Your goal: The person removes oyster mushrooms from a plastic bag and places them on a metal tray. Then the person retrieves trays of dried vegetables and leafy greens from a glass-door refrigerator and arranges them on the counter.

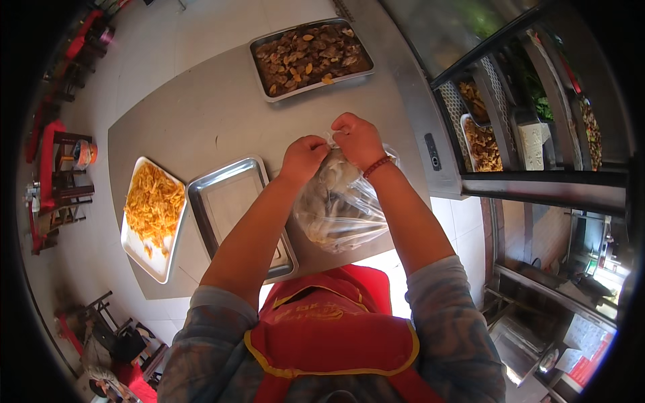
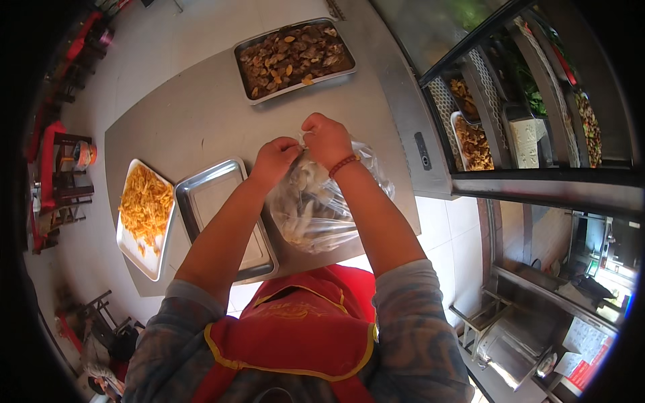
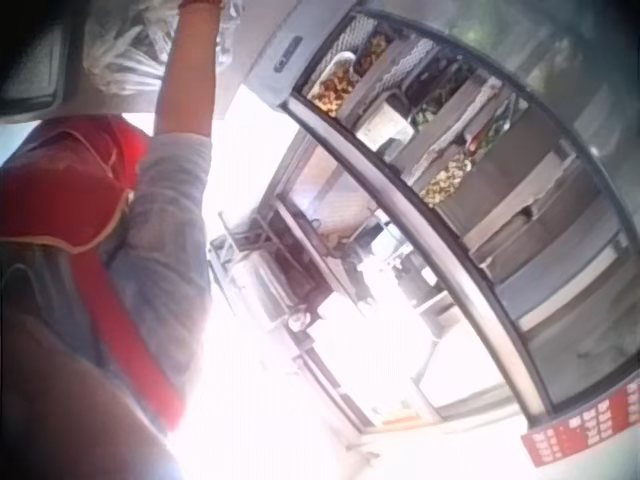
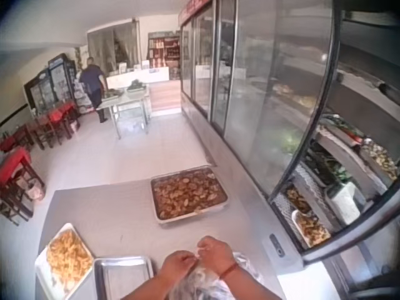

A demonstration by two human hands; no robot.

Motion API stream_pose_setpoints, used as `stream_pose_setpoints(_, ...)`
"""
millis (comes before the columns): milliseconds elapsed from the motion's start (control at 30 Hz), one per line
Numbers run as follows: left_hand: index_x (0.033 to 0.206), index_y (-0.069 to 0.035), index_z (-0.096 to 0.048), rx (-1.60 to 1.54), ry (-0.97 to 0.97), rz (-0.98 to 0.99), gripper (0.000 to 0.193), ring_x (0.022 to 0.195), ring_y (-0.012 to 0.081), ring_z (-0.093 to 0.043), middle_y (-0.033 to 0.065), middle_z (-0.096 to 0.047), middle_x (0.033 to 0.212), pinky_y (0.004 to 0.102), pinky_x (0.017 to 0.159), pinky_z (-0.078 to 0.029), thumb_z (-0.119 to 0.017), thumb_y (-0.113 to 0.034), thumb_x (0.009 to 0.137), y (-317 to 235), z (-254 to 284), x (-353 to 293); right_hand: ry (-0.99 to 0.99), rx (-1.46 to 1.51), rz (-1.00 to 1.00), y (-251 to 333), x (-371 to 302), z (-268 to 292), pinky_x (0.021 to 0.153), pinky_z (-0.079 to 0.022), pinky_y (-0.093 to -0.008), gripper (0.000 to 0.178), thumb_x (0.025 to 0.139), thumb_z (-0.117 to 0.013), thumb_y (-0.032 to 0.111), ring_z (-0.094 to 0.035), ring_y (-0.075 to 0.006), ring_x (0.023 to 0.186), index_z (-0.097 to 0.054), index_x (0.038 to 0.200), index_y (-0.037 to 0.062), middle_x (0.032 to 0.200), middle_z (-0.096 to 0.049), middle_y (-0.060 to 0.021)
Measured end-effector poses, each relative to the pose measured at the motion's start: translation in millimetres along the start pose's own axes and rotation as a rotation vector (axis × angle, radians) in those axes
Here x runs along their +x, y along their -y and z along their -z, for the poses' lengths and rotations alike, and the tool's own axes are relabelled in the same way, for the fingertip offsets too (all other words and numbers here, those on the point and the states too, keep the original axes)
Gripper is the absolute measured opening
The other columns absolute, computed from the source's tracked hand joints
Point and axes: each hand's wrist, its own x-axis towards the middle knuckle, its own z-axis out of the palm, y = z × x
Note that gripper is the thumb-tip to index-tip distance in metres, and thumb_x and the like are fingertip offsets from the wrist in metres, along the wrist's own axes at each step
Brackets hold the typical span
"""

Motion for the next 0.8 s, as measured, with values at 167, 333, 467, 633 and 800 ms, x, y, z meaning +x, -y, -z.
stream_pose_setpoints(167,0.097,0.000,-0.069,-0.172,-0.024,0.128,0.019,0.073,0.0076,-0.055,-0.0001,-0.066,0.083,0.0243,0.067,-0.045,-0.069,-0.015,0.086,-1.5,8.9,-3.1,0.012,0.134,-0.107,9.9,-0.5,-14.8,0.076,-0.053,-0.0313,0.017,0.081,-0.067,0.010,-0.068,-0.0211,0.082,-0.068,0.097,0.0052,0.090,-0.072,-0.0097)
stream_pose_setpoints(333,0.093,-0.005,-0.070,-0.122,-0.055,0.053,0.015,0.069,0.0099,-0.054,0.0005,-0.063,0.077,0.0258,0.065,-0.045,-0.067,-0.018,0.086,-2.1,-2.2,-1.1,0.039,0.002,0.177,-8.0,2.6,-2.7,0.070,-0.052,-0.0309,0.013,0.085,-0.063,0.011,-0.064,-0.0177,0.076,-0.066,0.096,0.0042,0.080,-0.065,-0.0070)
stream_pose_setpoints(467,0.088,-0.004,-0.067,-0.100,-0.130,-0.019,0.012,0.070,0.0103,-0.056,0.0016,-0.063,0.075,0.0274,0.065,-0.046,-0.065,-0.016,0.085,20.7,2.8,7.6,0.116,-0.636,0.237,15.7,11.6,-17.6,0.078,-0.052,-0.0477,0.017,0.078,-0.065,0.027,-0.067,-0.0331,0.090,-0.072,0.084,0.0127,0.087,-0.069,-0.0128)
stream_pose_setpoints(633,0.089,0.002,-0.067,-0.107,-0.053,0.027,0.014,0.075,0.0092,-0.057,0.0022,-0.066,0.080,0.0244,0.071,-0.046,-0.063,-0.012,0.086,20.3,11.3,12.9,0.188,-0.586,0.135,19.5,8.4,-9.4,0.085,-0.049,-0.0448,0.019,0.077,-0.070,0.030,-0.063,-0.0304,0.100,-0.072,0.087,0.0145,0.098,-0.067,-0.0094)
stream_pose_setpoints(800,0.088,0.001,-0.069,0.015,-0.030,-0.022,0.016,0.067,0.0089,-0.056,0.0034,-0.066,0.072,0.0266,0.063,-0.046,-0.066,-0.014,0.084,7.2,10.5,8.9,0.260,-0.484,0.057,9.2,8.2,-4.2,0.086,-0.048,-0.0448,0.018,0.079,-0.067,0.030,-0.062,-0.0307,0.101,-0.073,0.089,0.0167,0.101,-0.067,-0.0094)
